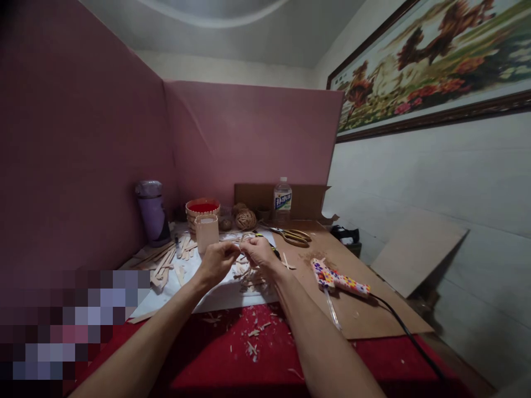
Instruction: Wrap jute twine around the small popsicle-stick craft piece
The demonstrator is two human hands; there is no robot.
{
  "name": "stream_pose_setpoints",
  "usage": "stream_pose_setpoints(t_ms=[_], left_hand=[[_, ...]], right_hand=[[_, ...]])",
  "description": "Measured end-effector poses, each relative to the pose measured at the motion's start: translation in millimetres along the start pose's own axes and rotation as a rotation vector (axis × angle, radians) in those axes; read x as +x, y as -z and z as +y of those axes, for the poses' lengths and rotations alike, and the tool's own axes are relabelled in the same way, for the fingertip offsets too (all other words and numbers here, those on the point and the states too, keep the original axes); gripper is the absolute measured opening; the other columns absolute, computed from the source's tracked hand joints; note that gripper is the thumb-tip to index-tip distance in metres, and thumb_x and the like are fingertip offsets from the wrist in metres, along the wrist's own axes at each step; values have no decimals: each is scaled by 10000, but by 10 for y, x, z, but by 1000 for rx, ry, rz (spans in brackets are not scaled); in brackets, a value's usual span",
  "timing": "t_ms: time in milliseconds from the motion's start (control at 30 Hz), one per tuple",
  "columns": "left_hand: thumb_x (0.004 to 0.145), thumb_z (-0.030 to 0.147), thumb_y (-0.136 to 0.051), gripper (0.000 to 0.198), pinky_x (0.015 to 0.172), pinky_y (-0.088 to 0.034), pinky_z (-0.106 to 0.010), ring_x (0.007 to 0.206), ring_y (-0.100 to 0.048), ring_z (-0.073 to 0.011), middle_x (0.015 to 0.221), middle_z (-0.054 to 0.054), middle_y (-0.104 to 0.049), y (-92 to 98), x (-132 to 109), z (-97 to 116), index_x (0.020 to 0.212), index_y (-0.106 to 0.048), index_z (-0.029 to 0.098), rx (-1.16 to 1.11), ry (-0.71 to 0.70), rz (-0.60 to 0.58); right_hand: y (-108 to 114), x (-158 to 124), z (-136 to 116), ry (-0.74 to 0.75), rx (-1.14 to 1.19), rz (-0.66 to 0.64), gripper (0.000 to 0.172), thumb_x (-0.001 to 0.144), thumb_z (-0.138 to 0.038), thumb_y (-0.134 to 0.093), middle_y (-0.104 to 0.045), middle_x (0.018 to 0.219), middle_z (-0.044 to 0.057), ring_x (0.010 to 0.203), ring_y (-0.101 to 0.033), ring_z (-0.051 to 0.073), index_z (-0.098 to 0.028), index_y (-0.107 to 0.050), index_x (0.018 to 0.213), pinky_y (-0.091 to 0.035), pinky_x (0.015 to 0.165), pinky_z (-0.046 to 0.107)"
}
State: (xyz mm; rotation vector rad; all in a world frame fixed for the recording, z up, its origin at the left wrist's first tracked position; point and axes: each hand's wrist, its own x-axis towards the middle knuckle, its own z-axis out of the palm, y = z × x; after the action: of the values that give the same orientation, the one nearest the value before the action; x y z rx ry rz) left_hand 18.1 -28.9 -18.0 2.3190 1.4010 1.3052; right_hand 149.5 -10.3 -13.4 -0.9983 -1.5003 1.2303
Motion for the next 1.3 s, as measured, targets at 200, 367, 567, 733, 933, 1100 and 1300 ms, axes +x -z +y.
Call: stream_pose_setpoints(t_ms=[200, 367, 567, 733, 933, 1100, 1300], left_hand=[[731, 255, -497, 202, 544, -349, -217, 577, -530, -116, 622, -36, -634, -15, -20, -1, 652, -664, 172, 24, 17, 19], [677, 246, -527, 163, 440, -353, -204, 451, -500, -88, 605, -25, -613, 23, 45, -30, 706, -642, 135, -234, 254, 141], [609, 253, -577, 168, 300, -291, -187, 327, -423, -78, 424, 14, -498, -20, 55, -87, 639, -625, 95, -593, 392, -65], [608, 280, -595, 195, 305, -247, -173, 300, -366, -50, 384, 21, -473, -16, 64, -119, 617, -643, 92, -516, 368, -79], [601, 297, -600, 233, 334, -240, -185, 327, -350, -47, 406, 18, -469, 33, 85, -103, 641, -664, 77, -498, 378, -74], [570, 322, -633, 242, 351, -179, -179, 332, -291, -23, 386, 39, -422, 99, 71, -32, 579, -630, 80, -609, 470, -117], [553, 273, -630, 180, 345, -128, -187, 291, -260, -19, 342, 65, -364, 123, 72, 11, 529, -570, 106, -715, 587, -122]], right_hand=[[21, 14, 38, 1, -79, -15, 239, 639, -304, -554, -324, 377, -76, 330, -274, 44, -168, -412, 503, -196, 340, 193], [-20, -26, -37, 30, -174, -13, 208, 655, -269, -515, -350, 390, -64, 347, -270, 40, -156, -431, 502, -191, 350, 188], [1, -23, -38, 34, -228, -126, 145, 656, -240, -467, -382, 421, -52, 365, -272, 45, -149, -483, 545, -182, 359, 189], [34, 13, -21, 137, -419, -145, 174, 644, -216, -444, -345, 412, -58, 383, -265, 49, -157, -434, 481, -191, 380, 193], [44, -11, -92, 138, -490, -134, 179, 651, -159, -405, -467, 462, -30, 393, -350, 56, -138, -540, 535, -247, 399, 182], [110, 28, -26, 131, -509, -138, 187, 699, -226, -448, -588, 597, 17, 406, -414, 70, -120, -600, 672, -289, 411, 191], [138, 36, -20, 330, -760, 56, 139, 698, -238, -514, -601, 626, 19, 563, -487, 106, -154, -616, 658, -312, 529, 208]])
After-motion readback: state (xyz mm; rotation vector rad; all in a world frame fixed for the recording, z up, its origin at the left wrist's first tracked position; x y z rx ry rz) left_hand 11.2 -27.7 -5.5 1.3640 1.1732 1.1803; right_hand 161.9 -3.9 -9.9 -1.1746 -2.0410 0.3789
